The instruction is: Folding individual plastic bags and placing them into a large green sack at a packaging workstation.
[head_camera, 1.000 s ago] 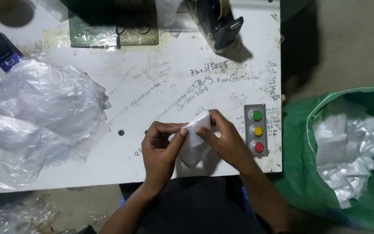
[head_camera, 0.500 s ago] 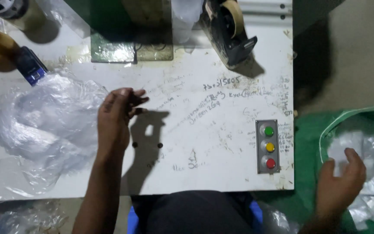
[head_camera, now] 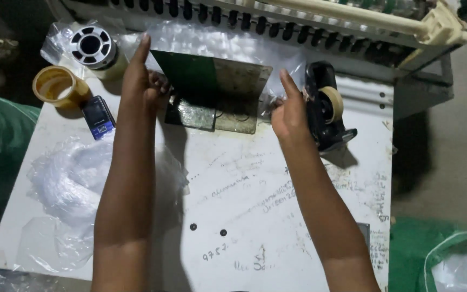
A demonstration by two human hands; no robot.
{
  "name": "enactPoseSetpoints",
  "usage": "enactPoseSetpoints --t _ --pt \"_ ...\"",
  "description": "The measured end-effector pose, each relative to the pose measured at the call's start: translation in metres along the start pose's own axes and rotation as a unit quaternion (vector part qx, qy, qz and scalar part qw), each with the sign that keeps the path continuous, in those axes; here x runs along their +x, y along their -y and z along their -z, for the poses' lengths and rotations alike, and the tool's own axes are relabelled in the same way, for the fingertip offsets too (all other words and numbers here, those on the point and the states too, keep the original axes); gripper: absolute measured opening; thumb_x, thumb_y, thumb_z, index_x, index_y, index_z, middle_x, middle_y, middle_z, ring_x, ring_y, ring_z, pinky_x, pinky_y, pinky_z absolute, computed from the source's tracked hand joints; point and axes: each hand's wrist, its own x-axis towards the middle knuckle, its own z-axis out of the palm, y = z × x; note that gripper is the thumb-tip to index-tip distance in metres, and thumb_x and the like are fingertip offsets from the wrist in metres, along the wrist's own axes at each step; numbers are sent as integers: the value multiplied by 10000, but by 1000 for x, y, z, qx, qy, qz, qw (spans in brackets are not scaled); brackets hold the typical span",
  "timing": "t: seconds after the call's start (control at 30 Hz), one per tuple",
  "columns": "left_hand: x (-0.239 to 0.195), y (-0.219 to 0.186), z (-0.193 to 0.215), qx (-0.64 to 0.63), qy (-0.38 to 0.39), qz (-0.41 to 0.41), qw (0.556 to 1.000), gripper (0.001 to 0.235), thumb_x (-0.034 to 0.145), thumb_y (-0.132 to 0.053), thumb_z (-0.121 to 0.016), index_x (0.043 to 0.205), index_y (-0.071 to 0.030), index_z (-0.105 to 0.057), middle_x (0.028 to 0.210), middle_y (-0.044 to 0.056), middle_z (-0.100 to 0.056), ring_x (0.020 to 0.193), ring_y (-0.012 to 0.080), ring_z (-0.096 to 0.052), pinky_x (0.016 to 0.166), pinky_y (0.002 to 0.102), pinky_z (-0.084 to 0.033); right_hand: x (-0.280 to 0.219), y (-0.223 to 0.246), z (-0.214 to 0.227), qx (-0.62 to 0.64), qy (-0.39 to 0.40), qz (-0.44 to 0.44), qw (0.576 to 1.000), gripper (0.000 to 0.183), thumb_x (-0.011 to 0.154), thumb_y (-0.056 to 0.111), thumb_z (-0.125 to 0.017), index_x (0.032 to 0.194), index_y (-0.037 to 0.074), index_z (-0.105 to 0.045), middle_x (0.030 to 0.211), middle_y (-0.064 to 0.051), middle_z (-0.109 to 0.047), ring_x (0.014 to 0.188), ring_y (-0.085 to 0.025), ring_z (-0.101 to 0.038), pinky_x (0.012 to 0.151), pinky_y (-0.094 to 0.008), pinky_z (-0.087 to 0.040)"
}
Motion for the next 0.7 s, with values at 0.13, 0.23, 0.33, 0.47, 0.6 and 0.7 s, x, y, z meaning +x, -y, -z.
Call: enactPoseSetpoints --t 0.13,0.23,0.33,0.47,0.6,0.7 --pt "15 -3 1 95 -15 -12 995 739 695 -412 -806 1343 -106 -629 813 26 -531 662 113 -507 575 206 -441 75 -19 -22 2 -124 -48 991 495 621 180 -835 1082 89 -678 1092 -78 -553 911 -261 -609 718 -382 -491" --pt "19 -2 -17 185 -2 -26 982 561 744 -402 -754 1206 -91 -690 950 59 -695 810 148 -671 695 226 -560 64 -23 -19 20 -81 117 990 372 679 -7 -773 1033 75 -693 909 -66 -658 818 -220 -643 724 -312 -478" --pt "40 11 -18 116 -122 -211 963 347 720 -330 -767 950 -76 -714 903 83 -780 789 185 -770 642 283 -648 -5 -16 0 -138 -47 401 905 589 773 -128 -705 1325 54 -607 1243 -128 -688 1149 -278 -672 972 -333 -608" --pt "-7 23 16 33 6 -672 740 203 931 -145 -783 977 34 -697 954 180 -753 904 284 -745 753 428 -691 -57 -36 76 -163 -186 439 864 706 816 -7 -829 1438 124 -522 1376 -129 -618 1281 -303 -615 1094 -398 -581" --pt "-100 55 76 246 107 -656 706 352 1036 -19 -789 1272 62 -541 1223 269 -543 1182 403 -557 1015 524 -496 -173 -4 101 -72 -284 172 941 805 668 114 -839 1402 122 -507 1358 -77 -617 1266 -280 -622 1040 -320 -612" --pt "-153 93 100 304 194 -444 820 391 940 -86 -817 1241 30 -597 1085 219 -626 997 331 -599 879 470 -524 -208 -1 147 -95 -229 204 947 515 765 152 -928 1215 243 -694 1059 45 -685 1016 -94 -593 1070 -424 -496"
